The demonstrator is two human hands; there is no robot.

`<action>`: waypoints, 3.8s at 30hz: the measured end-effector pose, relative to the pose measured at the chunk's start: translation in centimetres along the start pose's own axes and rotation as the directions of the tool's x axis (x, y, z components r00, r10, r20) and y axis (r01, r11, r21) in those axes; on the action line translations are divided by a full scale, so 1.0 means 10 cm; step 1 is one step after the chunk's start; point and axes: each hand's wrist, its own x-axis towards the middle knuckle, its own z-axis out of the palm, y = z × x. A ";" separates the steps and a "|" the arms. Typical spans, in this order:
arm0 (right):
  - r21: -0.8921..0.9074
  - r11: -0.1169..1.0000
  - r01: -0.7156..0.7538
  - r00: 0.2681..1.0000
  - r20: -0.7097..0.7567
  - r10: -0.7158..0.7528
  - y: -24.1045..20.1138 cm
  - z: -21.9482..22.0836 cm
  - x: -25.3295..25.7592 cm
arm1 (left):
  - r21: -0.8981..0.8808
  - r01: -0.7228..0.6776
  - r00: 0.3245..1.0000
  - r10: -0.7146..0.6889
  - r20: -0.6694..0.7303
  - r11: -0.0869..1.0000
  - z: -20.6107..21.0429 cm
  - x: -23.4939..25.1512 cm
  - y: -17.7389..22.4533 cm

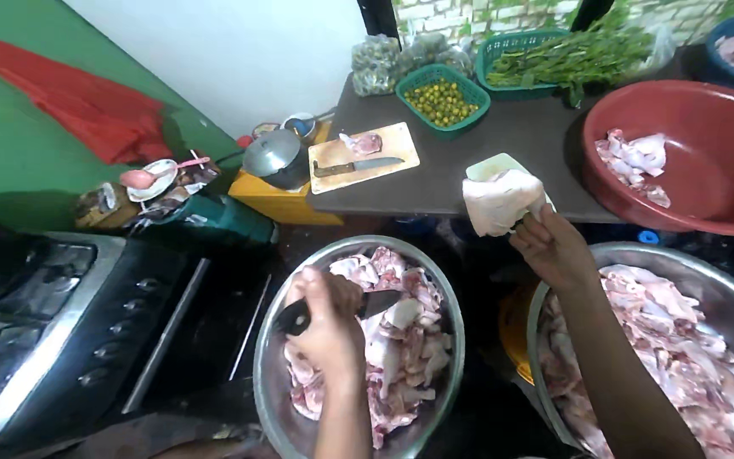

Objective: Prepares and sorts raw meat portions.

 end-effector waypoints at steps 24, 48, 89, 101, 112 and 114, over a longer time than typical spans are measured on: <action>-0.614 0.751 0.245 0.857 0.499 0.129 -0.62 0.35 -1.10 | -0.152 -0.676 0.370 0.510 0.776 0.721 0.31 -0.20 0.04; -0.459 0.888 -0.027 0.947 -0.297 -0.124 -0.20 -0.08 -1.47 | 0.279 0.090 0.342 -0.293 0.893 0.956 1.09 -1.03 -0.47; -0.980 0.196 -0.026 0.838 -0.129 -0.530 -0.76 -0.60 -1.97 | 0.158 -0.660 -0.168 -0.349 0.922 0.734 1.77 -1.38 0.27; -0.930 0.364 -0.046 0.909 -0.189 -0.371 -0.82 -0.55 -1.93 | 0.215 -0.613 -0.157 -0.384 0.910 0.760 1.74 -1.30 0.10; -0.995 0.014 0.094 0.822 0.070 -0.565 -0.78 -0.60 -1.90 | 0.171 -0.583 -0.239 -0.369 0.898 0.794 1.79 -1.27 0.16; -0.991 0.099 0.088 0.802 0.012 -0.597 -0.76 -0.60 -1.90 | 0.184 -0.565 -0.228 -0.366 0.902 0.805 1.80 -1.28 0.12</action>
